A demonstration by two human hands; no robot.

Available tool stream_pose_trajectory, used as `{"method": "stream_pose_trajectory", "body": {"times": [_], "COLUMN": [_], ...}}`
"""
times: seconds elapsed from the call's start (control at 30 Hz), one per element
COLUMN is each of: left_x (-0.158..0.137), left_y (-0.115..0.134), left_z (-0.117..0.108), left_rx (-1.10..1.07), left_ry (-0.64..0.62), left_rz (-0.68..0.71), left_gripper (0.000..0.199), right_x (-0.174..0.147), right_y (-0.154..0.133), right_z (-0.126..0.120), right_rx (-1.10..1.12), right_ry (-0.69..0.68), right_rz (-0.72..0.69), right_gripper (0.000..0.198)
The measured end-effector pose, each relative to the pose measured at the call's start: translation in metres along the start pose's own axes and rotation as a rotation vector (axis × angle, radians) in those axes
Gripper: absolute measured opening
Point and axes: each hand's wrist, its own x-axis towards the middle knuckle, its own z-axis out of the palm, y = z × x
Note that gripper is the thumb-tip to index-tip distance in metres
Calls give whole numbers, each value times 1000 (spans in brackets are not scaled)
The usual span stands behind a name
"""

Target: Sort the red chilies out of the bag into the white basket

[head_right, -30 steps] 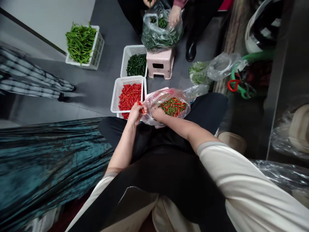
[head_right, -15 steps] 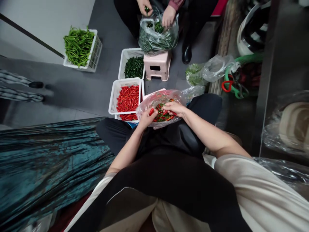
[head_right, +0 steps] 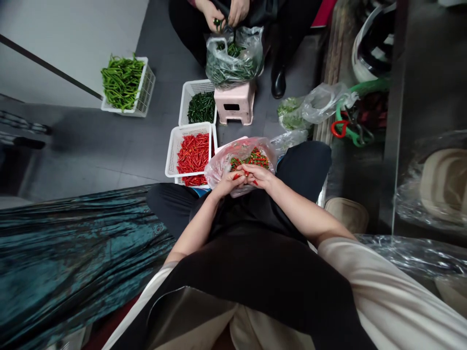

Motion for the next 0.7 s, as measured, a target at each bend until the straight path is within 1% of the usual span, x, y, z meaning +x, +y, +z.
{"method": "stream_pose_trajectory", "body": {"times": [0.03, 0.1, 0.13, 0.17, 0.2, 0.23, 0.3, 0.4, 0.47, 0.53, 0.57, 0.63, 0.7], "left_x": [0, 1, 1, 2, 3, 4, 8, 13, 14, 15, 15, 15, 15], "left_y": [-4, -12, -16, -19, -22, -23, -21, -13, -7, -3, -2, -1, 0], "left_z": [-4, -13, -18, -22, -24, -26, -24, -17, -11, -6, -4, 0, 2], "left_rx": [4, 76, 133, 189, 228, 241, 190, 23, -98, -199, -238, -294, -318], "left_ry": [69, 287, 393, 465, 492, 487, 432, 335, 310, 341, 370, 425, 500], "left_rz": [-39, -130, -170, -198, -215, -222, -202, -145, -134, -144, -150, -155, -144], "left_gripper": [35, 30, 34, 40, 44, 43, 35, 35, 35, 34, 34, 32, 28], "right_x": [-1, -4, -7, -8, -10, -10, -9, -2, 2, 4, 3, -1, -7], "right_y": [0, -2, -3, -4, -5, -5, -4, -3, -3, -4, -6, -9, -12], "right_z": [0, 0, 0, 1, 1, 2, 2, 2, 3, 6, 8, 11, 13], "right_rx": [-22, -140, -221, -306, -384, -453, -560, -666, -702, -699, -684, -631, -553], "right_ry": [14, 60, 78, 88, 88, 79, 58, 21, 23, 47, 52, 27, -41], "right_rz": [-22, -74, -89, -99, -108, -123, -184, -271, -313, -333, -317, -235, -146], "right_gripper": [20, 26, 31, 36, 41, 45, 52, 59, 61, 62, 63, 59, 47]}}
